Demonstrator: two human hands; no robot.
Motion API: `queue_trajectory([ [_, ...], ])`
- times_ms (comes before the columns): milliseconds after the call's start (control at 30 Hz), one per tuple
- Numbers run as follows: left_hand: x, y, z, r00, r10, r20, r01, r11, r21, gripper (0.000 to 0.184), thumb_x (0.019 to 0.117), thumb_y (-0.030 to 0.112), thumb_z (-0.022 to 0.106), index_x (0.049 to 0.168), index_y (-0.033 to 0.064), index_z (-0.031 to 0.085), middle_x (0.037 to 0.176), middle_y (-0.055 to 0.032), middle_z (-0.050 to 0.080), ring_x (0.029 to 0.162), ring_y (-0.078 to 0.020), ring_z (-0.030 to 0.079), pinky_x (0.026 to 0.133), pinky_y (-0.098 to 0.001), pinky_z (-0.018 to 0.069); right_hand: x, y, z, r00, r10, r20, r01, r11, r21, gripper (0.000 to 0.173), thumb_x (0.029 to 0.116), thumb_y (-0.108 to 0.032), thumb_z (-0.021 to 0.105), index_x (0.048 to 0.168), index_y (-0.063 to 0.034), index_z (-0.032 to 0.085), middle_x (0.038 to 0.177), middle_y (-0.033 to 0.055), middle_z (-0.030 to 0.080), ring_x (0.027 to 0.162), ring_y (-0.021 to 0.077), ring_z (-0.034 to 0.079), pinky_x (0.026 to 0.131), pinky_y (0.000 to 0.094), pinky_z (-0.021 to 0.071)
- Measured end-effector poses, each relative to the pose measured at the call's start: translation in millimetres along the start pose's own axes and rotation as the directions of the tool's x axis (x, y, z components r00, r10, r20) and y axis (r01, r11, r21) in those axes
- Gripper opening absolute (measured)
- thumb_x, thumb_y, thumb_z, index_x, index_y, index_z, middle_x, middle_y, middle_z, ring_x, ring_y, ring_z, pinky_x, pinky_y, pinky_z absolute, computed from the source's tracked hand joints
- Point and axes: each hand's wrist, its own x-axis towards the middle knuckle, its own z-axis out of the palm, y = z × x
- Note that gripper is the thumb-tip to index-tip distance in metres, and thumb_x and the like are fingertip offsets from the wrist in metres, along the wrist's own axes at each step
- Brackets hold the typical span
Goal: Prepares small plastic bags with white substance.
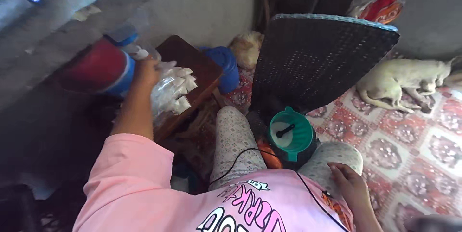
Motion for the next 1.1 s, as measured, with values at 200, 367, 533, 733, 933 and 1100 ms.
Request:
queue_trajectory([
  [200,-60,48,0,0.998,0.044,-0.033,-0.034,0.966,0.258,0.044,0.0793,-0.012,0.072,0.123,-0.0139,0.063,0.154,-0.0358,0.035,0.143,-0.0634,0.024,0.105,-0.0841,0.0273,19,-1,-4,0.999,-0.015,0.03,0.016,0.999,-0.05,0.026,0.1032,-0.021,0.057,0.113,-0.0016,0.07,0.087,0.0065,0.069,0.069,0.0096,0.062,0.068,0.0318,0.0551],
  [367,-135,135,37,0.824,0.487,-0.289,-0.497,0.867,0.043,0.033,0.099,0.003,0.047,0.123,0.0006,0.069,0.143,-0.0259,0.053,0.141,-0.0489,0.038,0.118,-0.061,0.0287,41,1,17,0.995,-0.075,0.064,0.084,0.984,-0.159,0.028,0.1023,-0.028,0.062,0.107,-0.0037,0.074,0.092,0.0119,0.072,0.083,0.023,0.068,0.081,0.0496,0.0553],
  [533,-187,205,137,0.705,0.705,0.079,-0.674,0.701,-0.235,0.017,0.0927,-0.002,0.061,0.098,0.0029,0.077,0.11,-0.016,0.072,0.121,-0.0392,0.059,0.106,-0.0563,0.0464,55,-4,46,0.944,-0.17,0.283,0.269,0.894,-0.36,0.021,0.1003,-0.025,0.065,0.108,-0.0097,0.077,0.111,0.0126,0.073,0.104,0.0329,0.07,0.092,0.0609,0.0539],
  [733,-222,256,222,0.641,0.507,0.576,-0.584,0.809,-0.063,0.028,0.0954,0.026,0.069,0.113,0.0055,0.075,0.122,-0.0174,0.069,0.125,-0.0394,0.058,0.107,-0.0612,0.0417,50,-1,54,0.916,-0.196,0.35,0.359,0.788,-0.5,0.021,0.1002,-0.027,0.063,0.107,-0.0122,0.076,0.108,0.011,0.073,0.105,0.0328,0.069,0.088,0.0586,0.0549],
  [933,-236,277,241,0.684,0.402,0.609,-0.559,0.825,0.083,0.068,0.0842,0.06,0.072,0.133,0.0118,0.067,0.139,-0.018,0.061,0.134,-0.041,0.05,0.108,-0.0686,0.0318,46,1,54,0.919,-0.23,0.319,0.367,0.792,-0.488,0.02,0.1002,-0.025,0.063,0.108,-0.0115,0.076,0.109,0.0108,0.073,0.107,0.0313,0.069,0.09,0.0566,0.055],
  [1100,-234,283,241,0.622,0.322,0.714,-0.541,0.836,0.095,0.067,0.082,0.05,0.077,0.135,0.01,0.065,0.144,-0.0193,0.056,0.138,-0.0412,0.045,0.112,-0.0689,0.028,45,0,58,0.915,-0.214,0.341,0.376,0.757,-0.535,0.02,0.0998,-0.025,0.064,0.106,-0.0105,0.076,0.107,0.0117,0.072,0.106,0.0327,0.068,0.088,0.0565,0.0551],
])
